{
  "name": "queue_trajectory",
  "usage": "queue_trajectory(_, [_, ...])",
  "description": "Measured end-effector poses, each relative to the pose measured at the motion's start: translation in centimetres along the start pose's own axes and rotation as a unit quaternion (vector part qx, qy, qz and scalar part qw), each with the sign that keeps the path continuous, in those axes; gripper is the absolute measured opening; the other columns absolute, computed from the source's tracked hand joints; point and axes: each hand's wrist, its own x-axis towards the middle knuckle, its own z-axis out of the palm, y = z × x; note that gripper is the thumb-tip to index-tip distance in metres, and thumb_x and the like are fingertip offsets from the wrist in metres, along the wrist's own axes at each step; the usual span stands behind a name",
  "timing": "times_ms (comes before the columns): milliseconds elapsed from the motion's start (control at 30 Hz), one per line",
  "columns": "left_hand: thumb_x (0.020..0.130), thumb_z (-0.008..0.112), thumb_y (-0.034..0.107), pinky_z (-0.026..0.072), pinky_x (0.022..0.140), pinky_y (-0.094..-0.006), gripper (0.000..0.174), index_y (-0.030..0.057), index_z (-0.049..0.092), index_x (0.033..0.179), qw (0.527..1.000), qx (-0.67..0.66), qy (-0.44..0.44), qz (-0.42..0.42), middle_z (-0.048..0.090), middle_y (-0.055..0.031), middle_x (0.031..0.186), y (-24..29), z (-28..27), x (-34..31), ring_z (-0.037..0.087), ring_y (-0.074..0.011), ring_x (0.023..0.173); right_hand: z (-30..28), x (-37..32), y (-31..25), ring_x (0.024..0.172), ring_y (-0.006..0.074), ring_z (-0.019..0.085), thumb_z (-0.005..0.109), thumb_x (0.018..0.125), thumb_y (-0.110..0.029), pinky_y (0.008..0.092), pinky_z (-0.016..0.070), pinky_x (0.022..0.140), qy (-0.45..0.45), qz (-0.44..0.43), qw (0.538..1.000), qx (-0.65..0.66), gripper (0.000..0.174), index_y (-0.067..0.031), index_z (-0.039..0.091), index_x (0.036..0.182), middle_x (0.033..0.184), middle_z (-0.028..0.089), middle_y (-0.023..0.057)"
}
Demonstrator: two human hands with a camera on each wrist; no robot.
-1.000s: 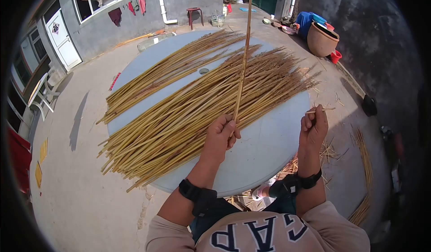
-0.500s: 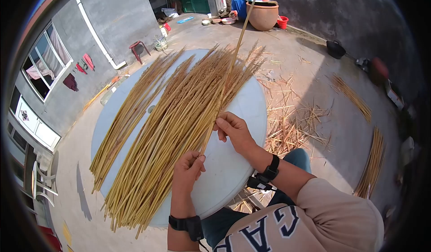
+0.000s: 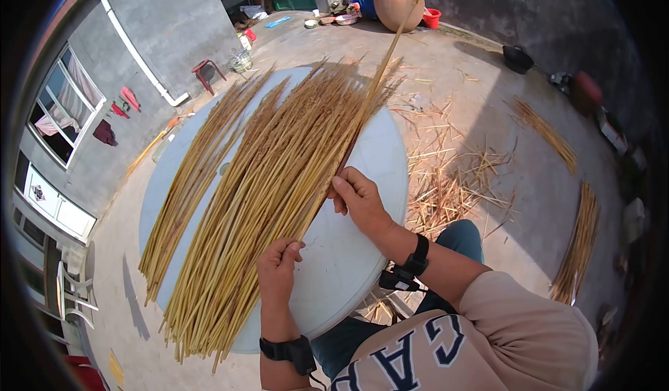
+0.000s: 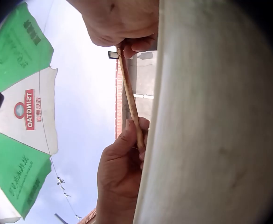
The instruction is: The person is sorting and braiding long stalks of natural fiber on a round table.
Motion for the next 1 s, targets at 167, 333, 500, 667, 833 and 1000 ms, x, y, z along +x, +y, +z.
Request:
queue_trajectory(167, [0.083, 0.055, 0.014, 0.0285, 0.046, -0.0177, 0.016, 0.0004, 0.061, 0.078, 0.994, -0.086, -0.025, -0.062, 0.051, -0.0001, 0.058, 0.3, -0.1, 0.1, 0.038, -0.0045, 0.050, 0.1, -0.2, -0.1, 0.048, 0.0044, 0.046, 0.047, 0.089, -0.015, 0.0179, 0.0366, 0.042, 0.008, -0.009, 1.000, 0.009, 0.015, -0.0027, 0.051, 0.082, 0.065, 0.053, 0.0019])
queue_trajectory(333, [0.085, 0.052, 0.020, 0.0258, 0.041, -0.0160, 0.020, 0.0042, 0.059, 0.076, 0.977, -0.202, 0.009, -0.064, 0.052, -0.0003, 0.056, 0.5, -0.4, 0.2, 0.038, -0.0040, 0.045, 0.4, -0.6, -0.2, 0.047, 0.0046, 0.045, 0.048, 0.087, -0.014, 0.0186, 0.0368, 0.042, 0.003, -0.018, 0.998, -0.052, 0.015, -0.0019, 0.049, 0.079, 0.061, 0.051, 0.0011])
queue_trajectory(500, [0.087, 0.051, 0.020, 0.0260, 0.040, -0.0168, 0.022, 0.0011, 0.060, 0.081, 0.950, -0.302, 0.061, -0.046, 0.052, -0.0022, 0.057, -0.5, -0.8, 0.7, 0.038, -0.0050, 0.045, 0.2, -0.5, -0.1, 0.046, 0.0042, 0.043, 0.048, 0.087, -0.012, 0.0189, 0.0354, 0.041, 0.021, -0.019, 0.998, -0.055, 0.015, -0.0027, 0.047, 0.075, 0.059, 0.049, 0.0007])
queue_trajectory(667, [0.090, 0.047, 0.023, 0.0274, 0.038, -0.0169, 0.024, 0.0013, 0.054, 0.097, 0.878, -0.466, 0.108, 0.005, 0.052, -0.0053, 0.057, -0.4, -2.1, 1.0, 0.039, -0.0061, 0.043, -0.4, 0.6, 0.1, 0.041, 0.0048, 0.036, 0.047, 0.087, -0.014, 0.0191, 0.0285, 0.036, 0.107, 0.030, 0.992, 0.055, 0.018, -0.0077, 0.046, 0.070, 0.058, 0.046, -0.0006])
queue_trajectory(833, [0.090, 0.047, 0.024, 0.0259, 0.037, -0.0176, 0.022, 0.0043, 0.052, 0.098, 0.898, -0.432, 0.086, -0.013, 0.052, -0.0057, 0.056, -0.4, -2.5, 0.9, 0.038, -0.0064, 0.042, -1.6, 1.2, -1.4, 0.045, 0.0055, 0.040, 0.048, 0.088, -0.018, 0.0190, 0.0297, 0.038, 0.146, 0.015, 0.981, 0.127, 0.018, -0.0082, 0.048, 0.073, 0.062, 0.047, -0.0012])
queue_trajectory(1000, [0.089, 0.048, 0.024, 0.0268, 0.038, -0.0175, 0.017, 0.0073, 0.048, 0.092, 0.905, -0.421, 0.054, 0.015, 0.053, -0.0059, 0.059, -0.7, -2.4, 1.0, 0.038, -0.0053, 0.043, -14.1, 5.4, -0.4, 0.053, 0.0077, 0.037, 0.047, 0.090, -0.028, 0.0194, 0.0318, 0.041, 0.165, -0.035, 0.888, 0.427, 0.026, -0.0019, 0.048, 0.088, 0.071, 0.047, 0.0026])
